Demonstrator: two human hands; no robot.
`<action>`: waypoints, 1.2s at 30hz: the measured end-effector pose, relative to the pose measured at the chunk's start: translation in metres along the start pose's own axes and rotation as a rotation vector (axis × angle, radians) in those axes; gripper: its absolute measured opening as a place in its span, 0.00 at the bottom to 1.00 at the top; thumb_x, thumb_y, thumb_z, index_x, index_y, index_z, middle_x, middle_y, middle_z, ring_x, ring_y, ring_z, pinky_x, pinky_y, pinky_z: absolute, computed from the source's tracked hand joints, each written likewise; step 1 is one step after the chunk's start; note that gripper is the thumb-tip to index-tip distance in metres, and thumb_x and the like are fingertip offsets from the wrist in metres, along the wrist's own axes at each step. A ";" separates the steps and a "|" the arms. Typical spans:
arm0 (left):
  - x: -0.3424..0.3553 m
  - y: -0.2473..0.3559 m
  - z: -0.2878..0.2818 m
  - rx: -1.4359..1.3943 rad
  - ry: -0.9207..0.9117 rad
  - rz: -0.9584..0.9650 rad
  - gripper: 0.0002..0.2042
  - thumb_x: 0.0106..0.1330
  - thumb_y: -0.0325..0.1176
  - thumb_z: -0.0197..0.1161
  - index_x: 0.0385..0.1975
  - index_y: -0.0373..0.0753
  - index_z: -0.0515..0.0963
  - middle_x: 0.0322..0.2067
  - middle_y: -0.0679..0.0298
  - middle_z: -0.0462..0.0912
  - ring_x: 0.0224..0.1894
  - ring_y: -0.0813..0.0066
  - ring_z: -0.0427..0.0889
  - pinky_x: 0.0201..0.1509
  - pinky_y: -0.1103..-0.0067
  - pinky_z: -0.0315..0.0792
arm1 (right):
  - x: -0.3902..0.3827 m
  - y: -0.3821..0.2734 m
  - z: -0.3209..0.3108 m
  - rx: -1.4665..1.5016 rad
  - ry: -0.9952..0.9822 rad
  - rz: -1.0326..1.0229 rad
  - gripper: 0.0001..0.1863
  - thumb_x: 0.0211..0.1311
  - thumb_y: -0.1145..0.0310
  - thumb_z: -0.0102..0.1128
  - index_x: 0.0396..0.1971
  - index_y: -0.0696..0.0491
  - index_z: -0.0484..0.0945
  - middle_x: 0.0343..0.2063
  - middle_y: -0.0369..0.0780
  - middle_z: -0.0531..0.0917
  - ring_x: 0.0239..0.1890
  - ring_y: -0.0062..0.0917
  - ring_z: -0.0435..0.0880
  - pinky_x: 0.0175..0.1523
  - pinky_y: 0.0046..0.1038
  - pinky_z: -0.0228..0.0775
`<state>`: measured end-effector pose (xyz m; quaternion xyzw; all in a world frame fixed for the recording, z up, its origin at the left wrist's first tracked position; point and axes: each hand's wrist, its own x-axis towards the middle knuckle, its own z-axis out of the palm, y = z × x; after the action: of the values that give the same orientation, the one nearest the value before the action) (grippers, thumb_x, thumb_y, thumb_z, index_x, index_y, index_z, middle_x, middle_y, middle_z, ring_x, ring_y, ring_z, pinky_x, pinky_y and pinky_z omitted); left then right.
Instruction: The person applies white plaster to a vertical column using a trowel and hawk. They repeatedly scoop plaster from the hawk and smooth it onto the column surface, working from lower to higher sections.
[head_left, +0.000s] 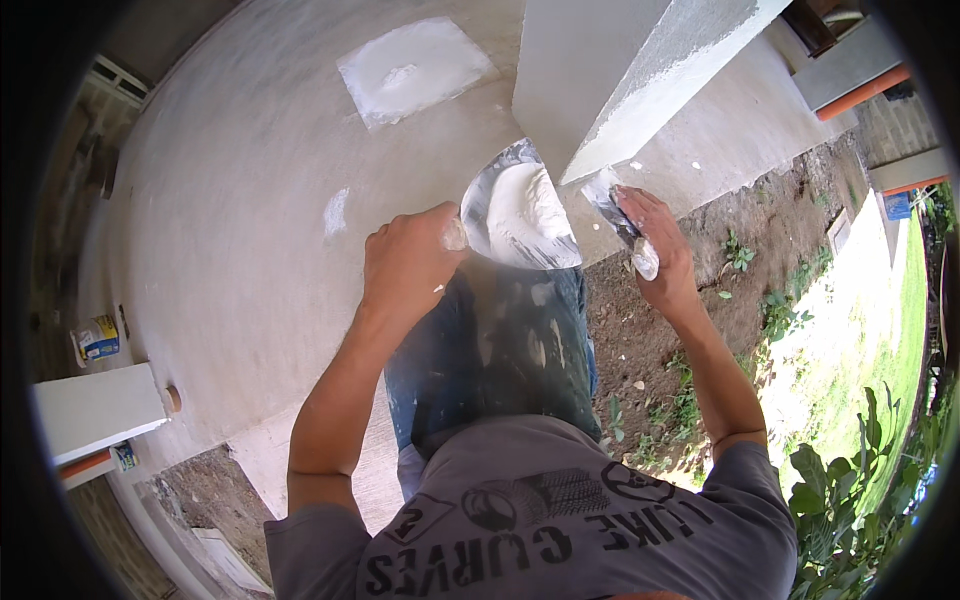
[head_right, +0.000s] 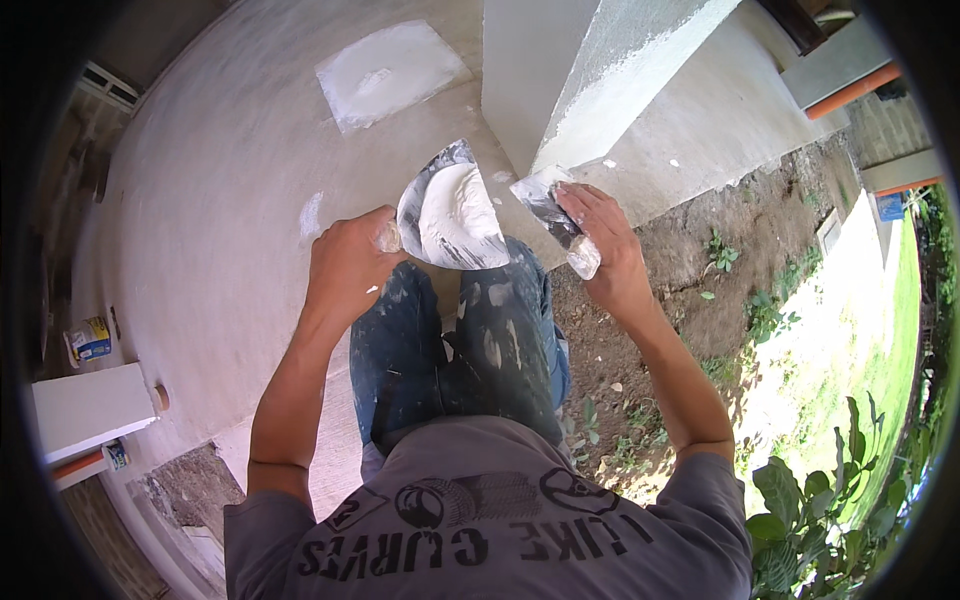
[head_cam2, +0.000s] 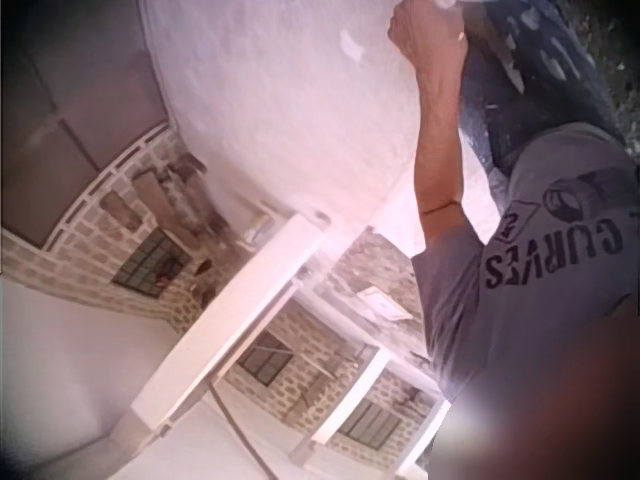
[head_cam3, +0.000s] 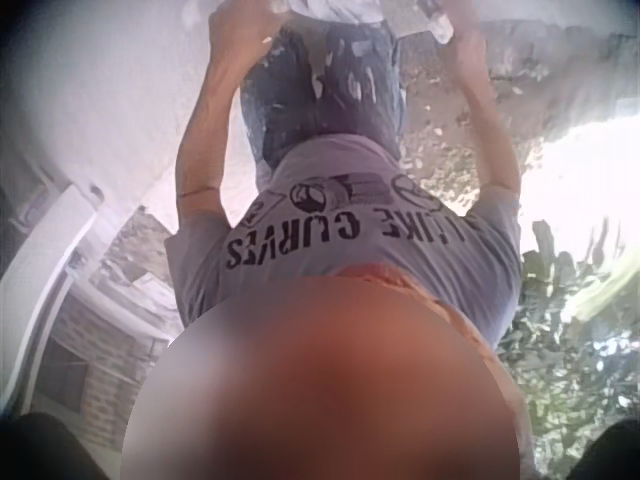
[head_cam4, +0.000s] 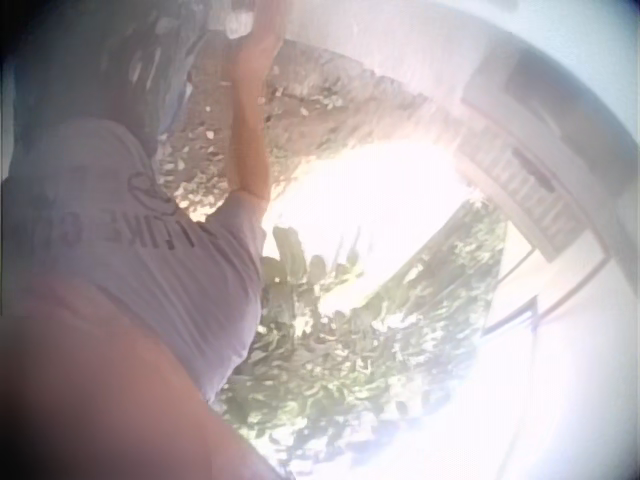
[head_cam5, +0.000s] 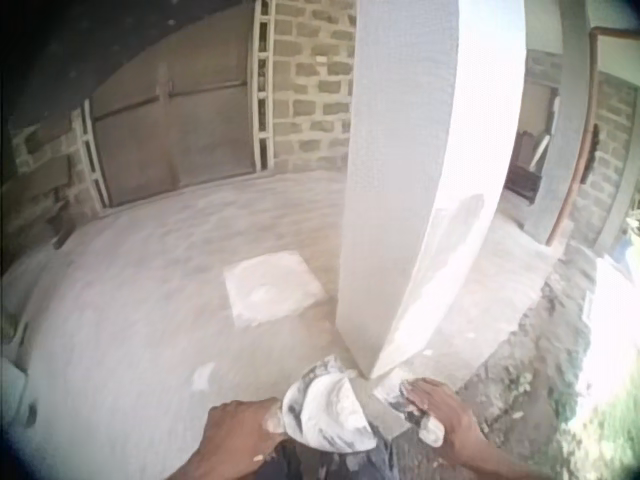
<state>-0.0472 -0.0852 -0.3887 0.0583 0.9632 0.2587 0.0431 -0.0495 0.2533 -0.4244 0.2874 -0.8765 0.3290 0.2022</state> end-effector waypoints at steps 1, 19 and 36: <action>-0.001 -0.001 -0.005 0.033 0.004 0.010 0.09 0.67 0.36 0.72 0.41 0.38 0.85 0.34 0.50 0.91 0.42 0.42 0.90 0.50 0.55 0.80 | 0.005 -0.007 -0.009 -0.044 -0.039 0.000 0.34 0.60 0.72 0.78 0.69 0.54 0.83 0.66 0.46 0.86 0.69 0.45 0.81 0.73 0.46 0.72; 0.012 -0.046 0.016 -0.020 -0.079 -0.209 0.11 0.67 0.37 0.73 0.44 0.38 0.86 0.35 0.49 0.91 0.41 0.44 0.90 0.49 0.58 0.80 | -0.069 0.096 0.081 1.147 0.236 1.195 0.16 0.75 0.79 0.62 0.60 0.62 0.79 0.52 0.48 0.87 0.60 0.37 0.87 0.66 0.47 0.83; -0.062 -0.089 0.068 -0.130 -0.186 -0.423 0.14 0.67 0.38 0.75 0.46 0.36 0.87 0.35 0.47 0.90 0.37 0.48 0.88 0.46 0.64 0.79 | -0.052 0.263 0.249 1.396 0.593 1.531 0.28 0.74 0.79 0.56 0.70 0.66 0.63 0.64 0.58 0.75 0.66 0.59 0.79 0.68 0.77 0.73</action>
<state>0.0137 -0.1368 -0.4885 -0.1242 0.9273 0.2987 0.1883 -0.2194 0.2627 -0.7489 -0.3769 -0.3581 0.8520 -0.0616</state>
